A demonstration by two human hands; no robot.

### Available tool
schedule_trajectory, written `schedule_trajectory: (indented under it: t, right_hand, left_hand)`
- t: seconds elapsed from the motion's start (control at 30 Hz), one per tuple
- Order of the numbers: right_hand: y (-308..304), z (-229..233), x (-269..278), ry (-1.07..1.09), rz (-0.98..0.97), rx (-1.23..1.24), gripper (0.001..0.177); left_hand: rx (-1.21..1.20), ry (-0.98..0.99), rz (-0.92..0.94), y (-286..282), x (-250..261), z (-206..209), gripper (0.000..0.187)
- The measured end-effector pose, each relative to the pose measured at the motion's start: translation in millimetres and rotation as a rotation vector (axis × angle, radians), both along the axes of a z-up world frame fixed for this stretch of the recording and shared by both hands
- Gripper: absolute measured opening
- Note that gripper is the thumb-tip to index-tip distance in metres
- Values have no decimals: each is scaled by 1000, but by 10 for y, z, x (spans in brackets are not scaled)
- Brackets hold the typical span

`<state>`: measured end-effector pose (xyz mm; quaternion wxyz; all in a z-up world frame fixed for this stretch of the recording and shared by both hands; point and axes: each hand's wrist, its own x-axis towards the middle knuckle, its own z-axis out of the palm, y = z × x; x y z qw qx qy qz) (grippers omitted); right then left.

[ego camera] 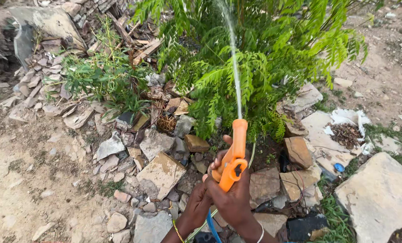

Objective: The person waters a plant by spraying water over it using a hose spray nozzle.

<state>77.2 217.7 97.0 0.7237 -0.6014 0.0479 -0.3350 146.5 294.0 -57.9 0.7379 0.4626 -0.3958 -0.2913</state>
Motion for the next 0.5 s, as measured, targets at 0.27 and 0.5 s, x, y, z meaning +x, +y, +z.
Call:
schedule_trajectory:
  t: [0.27, 0.5]
  right_hand:
    - [167, -103, 84, 101, -58, -103, 87]
    - [255, -226, 141, 132, -101, -188, 85]
  left_hand:
    - [83, -91, 142, 135, 15, -406, 40]
    - [100, -30, 195, 172, 27, -346, 29]
